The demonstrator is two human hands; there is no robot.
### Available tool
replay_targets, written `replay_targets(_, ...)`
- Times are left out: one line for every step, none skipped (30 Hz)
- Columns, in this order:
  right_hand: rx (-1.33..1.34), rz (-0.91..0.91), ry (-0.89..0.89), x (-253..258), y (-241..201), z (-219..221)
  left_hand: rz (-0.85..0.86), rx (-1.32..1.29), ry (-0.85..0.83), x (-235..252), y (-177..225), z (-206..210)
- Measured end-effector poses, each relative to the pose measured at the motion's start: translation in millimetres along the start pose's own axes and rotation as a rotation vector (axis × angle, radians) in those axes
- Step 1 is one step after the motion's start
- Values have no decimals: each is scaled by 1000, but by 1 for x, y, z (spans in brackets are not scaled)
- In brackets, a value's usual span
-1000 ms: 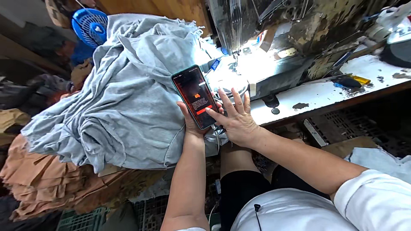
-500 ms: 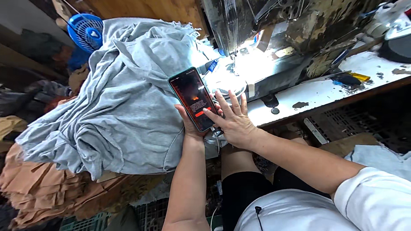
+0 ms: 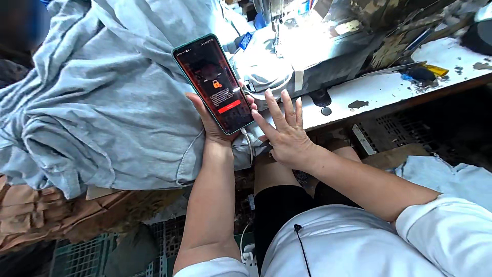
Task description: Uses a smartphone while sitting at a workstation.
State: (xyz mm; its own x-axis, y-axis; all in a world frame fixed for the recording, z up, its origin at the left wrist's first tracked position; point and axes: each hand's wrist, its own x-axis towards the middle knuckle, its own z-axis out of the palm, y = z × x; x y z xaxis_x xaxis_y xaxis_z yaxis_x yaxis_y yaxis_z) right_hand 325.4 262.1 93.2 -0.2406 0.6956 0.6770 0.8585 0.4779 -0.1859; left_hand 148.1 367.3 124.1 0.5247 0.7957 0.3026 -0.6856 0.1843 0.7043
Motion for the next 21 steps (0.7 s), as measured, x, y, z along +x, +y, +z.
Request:
replay_targets(-17,-5,-4,-4,-1,4,-20,-5,-18,0,0,0)
replay_targets(-36,-4,-13,-7,-1,7,-27,-3,-22,0,0,1)
replay_targets(-46,0,-18,-8,-2,9,-28,1,-19,0,1,1)
replay_targets(-53,1,-9,-7,-2,11,-22,5,-10,0,1,2)
replay_targets(-55,-1,3,-7,-3,12,-15,8,-5,0,1,1)
replay_targets(-52,0,10,-6,-4,13,-5,13,4,0,1,1)
replay_targets(-51,2,13,-5,-4,14,15,25,22,0,1,1)
replay_targets(-53,3,22,-4,-5,15,40,37,27,-1,0,0)
replay_targets(-56,1,28,-3,-6,17,58,33,34,0,0,-1)
replay_targets(-58,1,29,-2,-7,17,71,34,39,0,0,-1)
replay_targets(-57,-1,30,-2,-8,17,76,39,40,0,-1,-1)
replay_targets(-56,-2,30,-2,-9,17,74,37,40,0,-1,0)
replay_targets(-57,-3,24,-2,-11,16,66,33,42,0,-1,1)
replay_targets(-54,-1,27,-2,-12,15,55,19,37,0,0,2)
replay_targets(-51,1,31,-1,-12,15,48,13,26,0,0,1)
replay_targets(-55,7,34,-1,-12,16,45,14,23,0,0,1)
replay_targets(-64,15,34,0,-12,18,45,22,26,0,0,1)
replay_targets(-71,19,34,1,-13,19,52,23,35,1,-1,2)
replay_targets(-65,19,33,3,-14,20,75,37,37,1,0,3)
replay_targets(-53,14,29,5,-17,20,102,47,41,0,0,4)
replay_targets(-28,3,24,7,-19,19,120,50,48,0,-1,5)
